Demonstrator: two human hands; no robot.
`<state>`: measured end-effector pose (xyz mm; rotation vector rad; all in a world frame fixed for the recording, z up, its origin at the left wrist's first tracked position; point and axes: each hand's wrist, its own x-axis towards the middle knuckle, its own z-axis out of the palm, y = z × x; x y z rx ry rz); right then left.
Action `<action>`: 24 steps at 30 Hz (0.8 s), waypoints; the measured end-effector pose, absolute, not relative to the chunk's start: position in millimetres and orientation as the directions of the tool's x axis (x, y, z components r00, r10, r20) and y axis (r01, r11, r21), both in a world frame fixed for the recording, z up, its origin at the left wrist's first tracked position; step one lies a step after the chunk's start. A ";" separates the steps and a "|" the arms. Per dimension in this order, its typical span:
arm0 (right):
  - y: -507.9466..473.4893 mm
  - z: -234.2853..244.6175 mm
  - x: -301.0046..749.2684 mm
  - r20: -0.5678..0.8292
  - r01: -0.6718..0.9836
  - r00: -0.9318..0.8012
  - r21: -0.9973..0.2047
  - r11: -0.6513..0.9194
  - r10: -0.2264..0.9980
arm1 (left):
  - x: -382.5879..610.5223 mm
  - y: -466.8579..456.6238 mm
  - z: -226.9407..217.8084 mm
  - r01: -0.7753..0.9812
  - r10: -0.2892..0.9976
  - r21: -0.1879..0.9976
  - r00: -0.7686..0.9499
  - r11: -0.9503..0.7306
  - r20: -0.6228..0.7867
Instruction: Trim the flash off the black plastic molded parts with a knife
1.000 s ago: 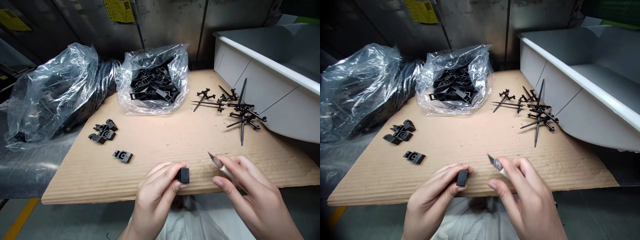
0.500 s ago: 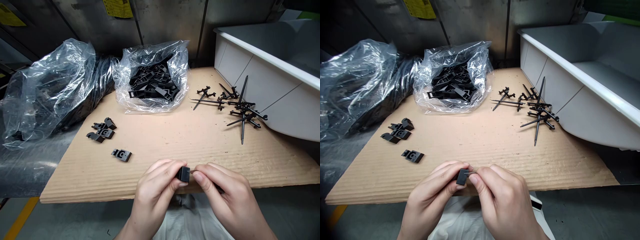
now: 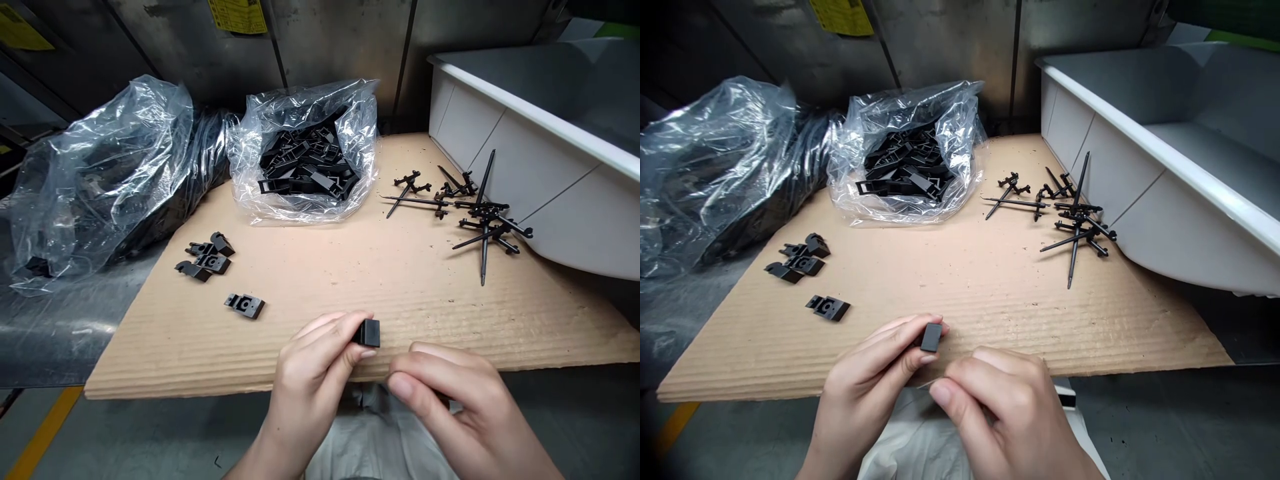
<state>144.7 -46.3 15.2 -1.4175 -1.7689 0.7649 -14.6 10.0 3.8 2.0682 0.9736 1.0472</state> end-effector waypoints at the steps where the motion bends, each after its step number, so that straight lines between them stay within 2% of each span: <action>1: -47.5 15.5 146.1 0.170 0.513 -0.101 -0.835 0.198 0.980 | -14.5 10.1 3.9 0.326 0.816 0.775 0.425 -0.542 0.392; 5: -45.6 16.8 145.8 0.173 0.456 0.018 -0.878 0.146 0.985 | -15.0 10.9 3.5 0.303 0.800 0.772 0.443 -0.559 0.405; 10: -29.6 22.0 134.8 -0.067 0.448 0.083 -0.889 -0.097 0.994 | -18.3 13.6 7.8 0.182 0.768 0.842 0.540 -0.507 0.345; 12: -24.3 24.2 135.0 -0.095 0.409 0.118 -0.902 -0.136 0.988 | -21.1 14.4 10.7 0.106 0.748 0.888 0.589 -0.447 0.306; 15: -25.0 25.1 140.9 -0.046 0.380 0.206 -0.917 -0.123 0.978 | -25.9 14.2 12.4 0.071 0.764 0.927 0.592 -0.368 0.258; 19: -40.1 18.8 147.5 0.017 0.374 0.208 -0.925 -0.063 0.978 | -28.2 11.5 9.5 0.152 0.858 0.951 0.486 -0.270 0.166; 21: -47.8 12.7 147.8 0.146 0.440 0.228 -0.897 0.032 0.963 | -26.0 9.3 8.5 0.122 0.870 0.974 0.481 -0.193 0.112; 24: -53.6 3.2 146.2 0.396 0.603 0.145 -0.762 0.236 0.907 | -19.7 5.6 8.6 -0.011 0.872 0.998 0.485 -0.065 0.062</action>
